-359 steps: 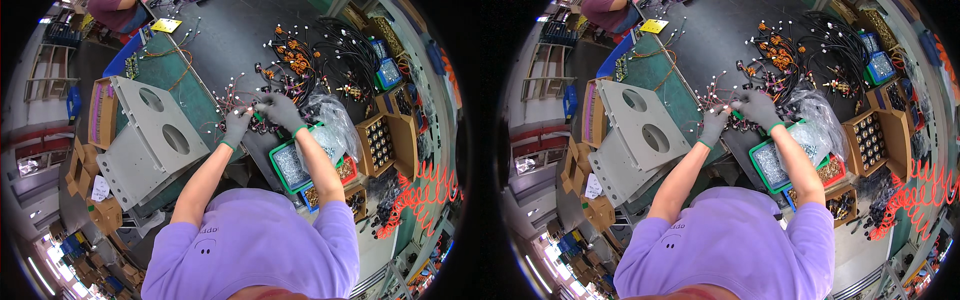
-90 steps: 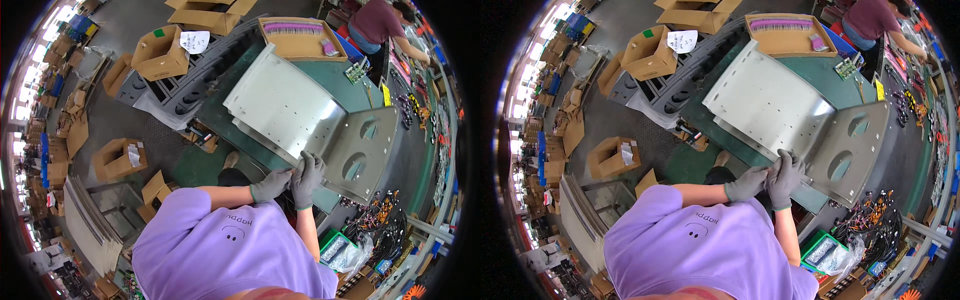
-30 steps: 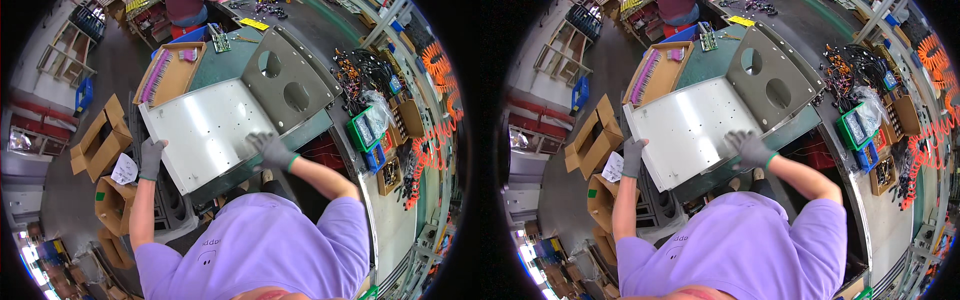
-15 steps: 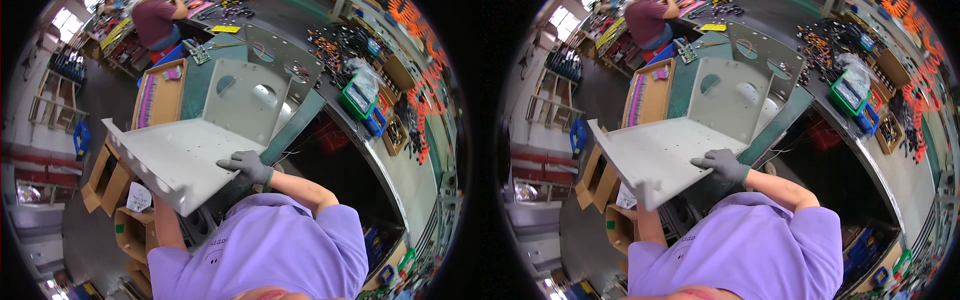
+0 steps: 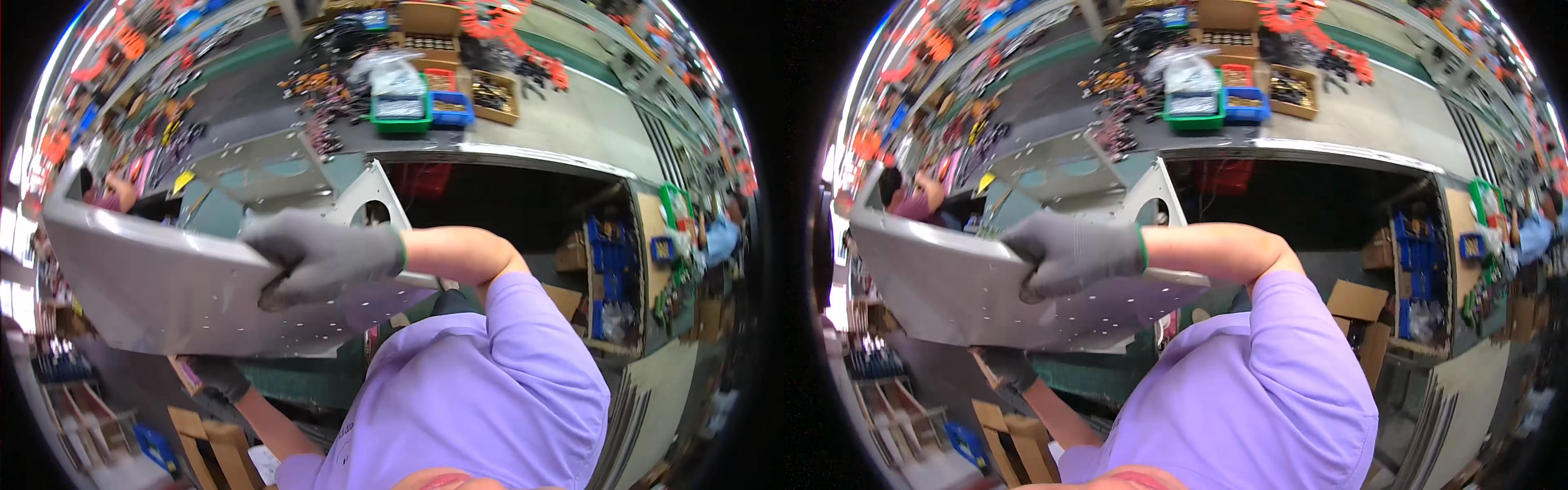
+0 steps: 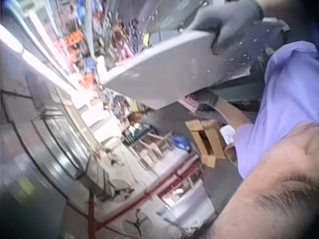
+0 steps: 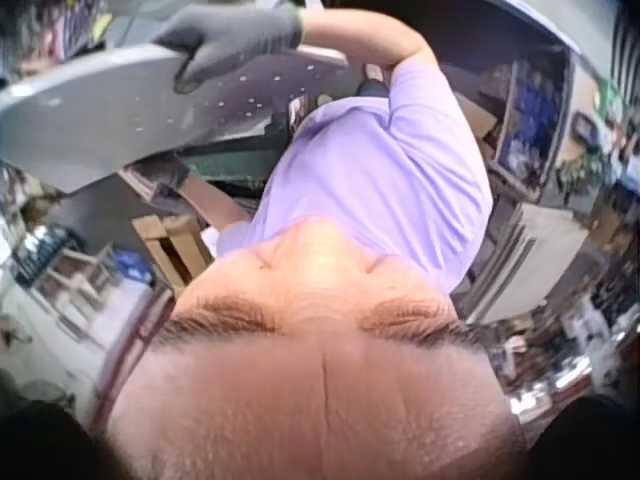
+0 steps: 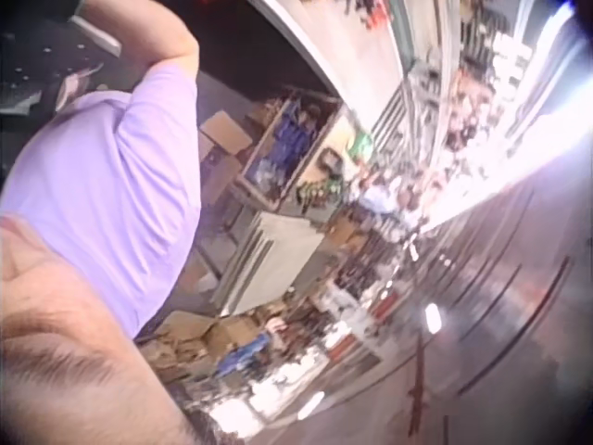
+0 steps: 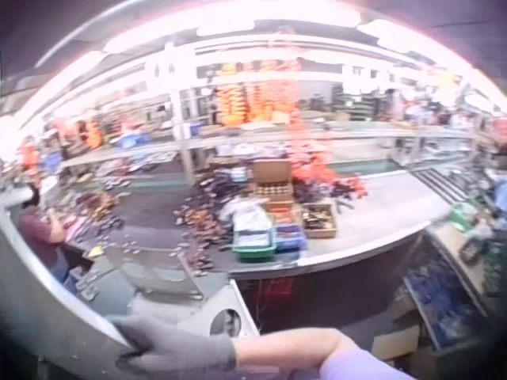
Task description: Assembling components and securing parts of a metal enclosure using an air screwdriver.
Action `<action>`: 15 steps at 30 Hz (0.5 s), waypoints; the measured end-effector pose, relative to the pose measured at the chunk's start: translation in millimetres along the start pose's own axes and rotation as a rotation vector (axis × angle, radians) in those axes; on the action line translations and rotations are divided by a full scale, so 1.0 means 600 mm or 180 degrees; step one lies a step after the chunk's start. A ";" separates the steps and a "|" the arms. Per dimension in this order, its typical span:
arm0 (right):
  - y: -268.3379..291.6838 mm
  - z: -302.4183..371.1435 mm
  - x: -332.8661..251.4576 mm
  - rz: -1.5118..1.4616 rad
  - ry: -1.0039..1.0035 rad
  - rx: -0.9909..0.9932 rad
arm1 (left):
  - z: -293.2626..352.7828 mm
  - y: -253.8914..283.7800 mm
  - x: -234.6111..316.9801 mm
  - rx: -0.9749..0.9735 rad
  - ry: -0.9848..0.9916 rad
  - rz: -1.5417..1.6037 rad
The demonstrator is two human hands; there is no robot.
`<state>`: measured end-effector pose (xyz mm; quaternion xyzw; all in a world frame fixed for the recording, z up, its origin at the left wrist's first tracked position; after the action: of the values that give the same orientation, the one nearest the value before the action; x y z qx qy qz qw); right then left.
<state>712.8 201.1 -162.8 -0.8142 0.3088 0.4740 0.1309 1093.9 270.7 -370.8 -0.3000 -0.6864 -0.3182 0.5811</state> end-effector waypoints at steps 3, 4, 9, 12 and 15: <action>0.105 0.055 -0.093 -0.0487 0.0096 0.0519 | 0.033 -0.113 0.126 0.0277 -0.0984 -0.0936; 0.139 0.087 -0.119 -0.0562 0.0014 0.0817 | 0.044 -0.157 0.156 -0.0017 -0.0957 -0.0511; 0.303 0.307 -0.216 -0.0243 -0.0374 0.2442 | 0.132 -0.485 0.239 -0.2676 0.0979 0.3255; 0.387 0.478 -0.247 0.0284 -0.0473 0.3062 | 0.211 -0.680 0.260 -0.2850 0.1238 0.2680; 0.433 0.689 -0.242 0.0351 -0.0647 0.3565 | 0.305 -0.871 0.257 -0.2606 0.1340 0.1997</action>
<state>212.2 263.8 -231.6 -0.5536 0.5408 0.3200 0.5465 552.4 98.3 -286.9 -0.6212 -0.2535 -0.4236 0.6085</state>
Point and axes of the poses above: each hand's wrist, its own z-axis away from the middle knuckle, its own y-axis out of the back of the hand, x = y × z, the point moved 8 cm from there along -z, towards the middle knuckle, and after that the axes turned 11 degrees about y, right-handed, at the moved point
